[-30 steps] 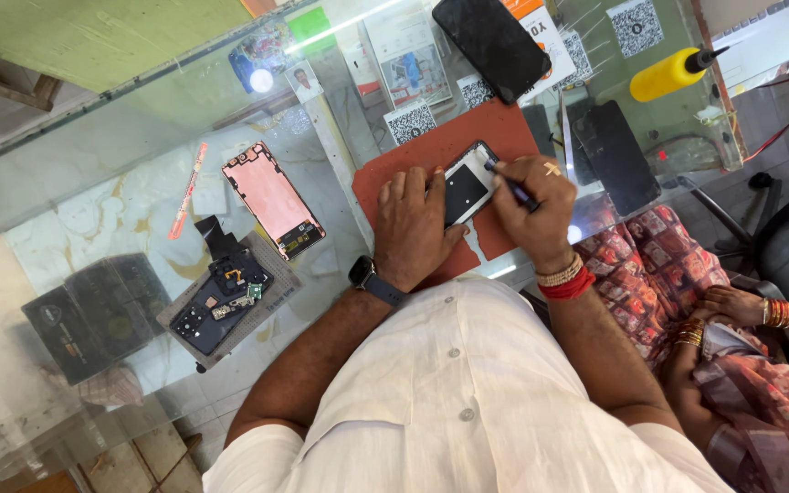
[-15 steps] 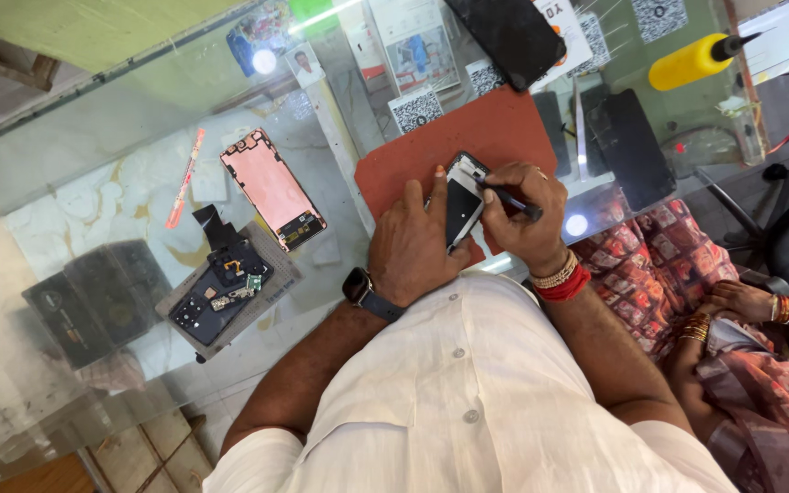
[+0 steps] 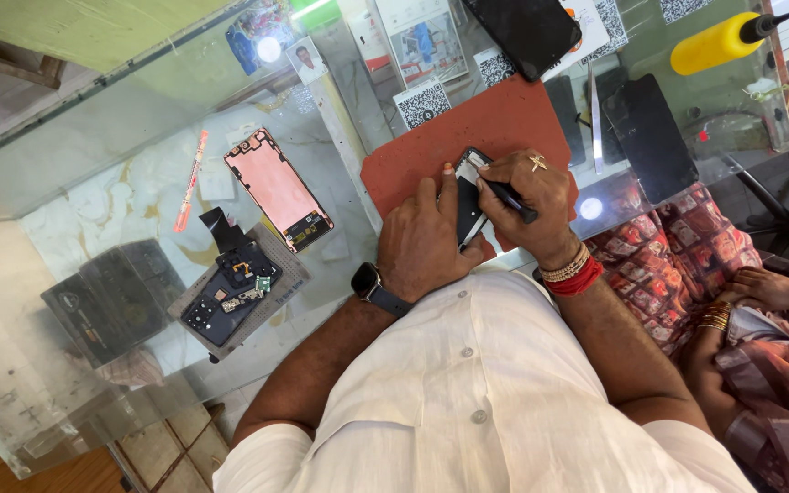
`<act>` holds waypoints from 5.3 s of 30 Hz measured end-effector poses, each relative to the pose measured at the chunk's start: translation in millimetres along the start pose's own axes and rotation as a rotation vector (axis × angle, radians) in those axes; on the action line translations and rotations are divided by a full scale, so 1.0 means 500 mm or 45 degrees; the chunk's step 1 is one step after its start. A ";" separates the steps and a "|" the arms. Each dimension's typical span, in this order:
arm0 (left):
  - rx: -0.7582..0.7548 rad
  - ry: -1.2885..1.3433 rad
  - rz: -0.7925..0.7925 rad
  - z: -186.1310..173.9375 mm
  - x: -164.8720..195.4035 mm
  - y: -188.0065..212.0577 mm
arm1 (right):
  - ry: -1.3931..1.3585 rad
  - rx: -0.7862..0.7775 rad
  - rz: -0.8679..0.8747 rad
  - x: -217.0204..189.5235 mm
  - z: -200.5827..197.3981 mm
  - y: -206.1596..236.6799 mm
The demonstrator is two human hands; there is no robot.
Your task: The person works on a disassembled smartphone frame on a red mat, using a handheld pry tool to scrape and clean the inner edges of the frame. They reposition the frame repeatedly and press components inside it, with other phone parts and a screen lying on the glass workbench.
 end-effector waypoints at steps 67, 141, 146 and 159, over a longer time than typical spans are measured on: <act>0.010 -0.037 -0.014 -0.002 0.017 0.009 | 0.050 0.003 -0.062 -0.012 0.003 0.007; 0.055 -0.085 0.026 -0.006 0.025 0.025 | 0.152 -0.342 0.051 0.007 -0.029 -0.055; 0.104 -0.058 0.033 -0.013 0.026 0.038 | 0.345 -0.643 -0.072 0.015 0.013 -0.094; 0.143 -0.081 0.065 -0.017 0.024 0.041 | 0.672 -0.883 -0.657 -0.006 0.053 -0.090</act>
Point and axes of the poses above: each hand's wrist, its own y-axis away from the middle knuckle, its own z-axis out of the palm, x = y × z, the point moved 7 cm from there along -y, towards the middle knuckle, and after that the axes turned 1 degree about -y, right-handed, at the moved point
